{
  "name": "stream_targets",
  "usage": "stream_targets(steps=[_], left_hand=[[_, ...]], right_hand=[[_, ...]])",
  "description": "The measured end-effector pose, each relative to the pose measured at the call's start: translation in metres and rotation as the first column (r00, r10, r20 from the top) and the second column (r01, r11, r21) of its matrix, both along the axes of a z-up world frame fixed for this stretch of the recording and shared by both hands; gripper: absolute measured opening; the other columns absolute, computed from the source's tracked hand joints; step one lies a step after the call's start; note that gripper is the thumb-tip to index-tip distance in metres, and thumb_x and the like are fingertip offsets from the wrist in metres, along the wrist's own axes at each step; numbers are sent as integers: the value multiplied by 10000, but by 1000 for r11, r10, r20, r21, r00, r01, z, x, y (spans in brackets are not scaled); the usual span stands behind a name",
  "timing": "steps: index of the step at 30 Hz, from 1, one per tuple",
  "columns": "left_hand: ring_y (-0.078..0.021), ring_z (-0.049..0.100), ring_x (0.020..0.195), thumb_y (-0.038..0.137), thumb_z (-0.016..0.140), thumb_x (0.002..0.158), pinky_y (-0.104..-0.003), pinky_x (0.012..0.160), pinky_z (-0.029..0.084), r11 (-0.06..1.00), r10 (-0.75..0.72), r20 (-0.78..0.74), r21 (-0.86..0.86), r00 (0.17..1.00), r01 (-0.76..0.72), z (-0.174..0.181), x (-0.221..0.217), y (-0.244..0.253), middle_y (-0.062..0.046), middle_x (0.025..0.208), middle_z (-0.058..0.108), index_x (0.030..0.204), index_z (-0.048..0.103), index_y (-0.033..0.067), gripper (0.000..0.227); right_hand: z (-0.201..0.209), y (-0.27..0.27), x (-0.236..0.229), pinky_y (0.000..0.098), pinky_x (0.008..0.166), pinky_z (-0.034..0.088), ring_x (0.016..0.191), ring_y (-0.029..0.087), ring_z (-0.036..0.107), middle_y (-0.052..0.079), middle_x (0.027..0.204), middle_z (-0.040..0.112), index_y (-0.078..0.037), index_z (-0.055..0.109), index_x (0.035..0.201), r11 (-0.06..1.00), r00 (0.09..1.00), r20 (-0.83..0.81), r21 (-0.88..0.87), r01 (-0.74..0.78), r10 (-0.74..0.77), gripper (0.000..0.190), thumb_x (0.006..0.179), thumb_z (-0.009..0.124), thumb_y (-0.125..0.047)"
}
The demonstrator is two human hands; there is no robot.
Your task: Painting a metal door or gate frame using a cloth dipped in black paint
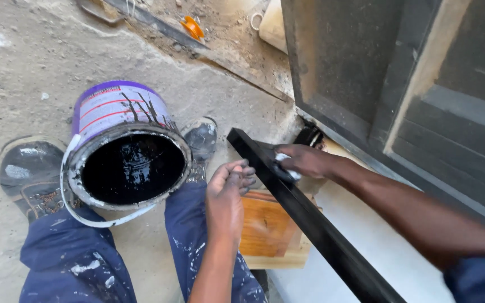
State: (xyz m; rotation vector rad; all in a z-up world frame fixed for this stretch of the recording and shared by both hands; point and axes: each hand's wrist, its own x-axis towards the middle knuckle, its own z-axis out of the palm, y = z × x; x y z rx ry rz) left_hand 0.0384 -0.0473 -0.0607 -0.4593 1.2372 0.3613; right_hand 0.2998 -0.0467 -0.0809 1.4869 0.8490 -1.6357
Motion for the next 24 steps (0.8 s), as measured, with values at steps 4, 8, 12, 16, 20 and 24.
stream_targets(steps=[4, 8, 12, 16, 20, 24], left_hand=[[-158, 700, 868, 143, 545, 974, -275, 834, 549, 973, -226, -28, 45, 974, 227, 0, 4, 5, -120, 993, 770, 1171, 745, 56, 294], [-158, 699, 864, 145, 549, 973, -288, 837, 548, 970, -239, -25, 40, 971, 240, 1, -4, 4, -124, 997, 772, 1176, 750, 56, 299], [-133, 691, 837, 137, 554, 958, -261, 812, 539, 973, -230, -54, -1, 972, 230, -1, -9, 0, -100, 974, 768, 1176, 747, 57, 302], [-116, 678, 778, 129, 574, 928, -227, 740, 517, 978, -202, -114, -65, 973, 196, -2, -15, -1, -105, 918, 767, 1121, 763, 44, 284], [-104, 689, 780, 158, 590, 923, -218, 738, 513, 979, -200, -139, -74, 970, 192, -8, -23, -5, -84, 922, 777, 1108, 780, 88, 275], [-84, 666, 783, 139, 565, 911, -197, 718, 483, 985, -163, -134, -77, 977, 154, 0, -30, -2, -60, 908, 752, 1094, 764, 65, 280]], right_hand=[[67, -19, 23, 591, 1140, 392, 1363, 435, 530, 248, 1423, 621, -22, 635, 1362, 982, 982, -64, -64, 176, -180, 449, 947, 496, -123], [146, 29, 9, 442, 876, 626, 946, 245, 772, 53, 1003, 791, -153, 781, 1167, 976, 995, -104, -215, -20, -3, 394, 847, 551, -155], [153, 52, -31, 484, 715, 655, 967, 361, 782, 87, 1028, 767, -155, 700, 1183, 948, 945, -154, 180, -261, 289, 308, 881, 660, -200], [75, 3, -28, 436, 610, 566, 891, 321, 624, 82, 998, 603, -166, 686, 1065, 587, 638, -167, 609, -534, 752, 248, 835, 634, -91], [-37, -5, -44, 433, 654, 577, 926, 304, 634, 81, 997, 596, -168, 672, 1041, 439, 584, 21, 637, -634, 811, 168, 877, 647, -195], [-118, 12, -64, 453, 712, 605, 986, 313, 681, 88, 1040, 657, -193, 753, 1062, 528, 621, 74, 453, -718, 781, 206, 892, 645, -235]])
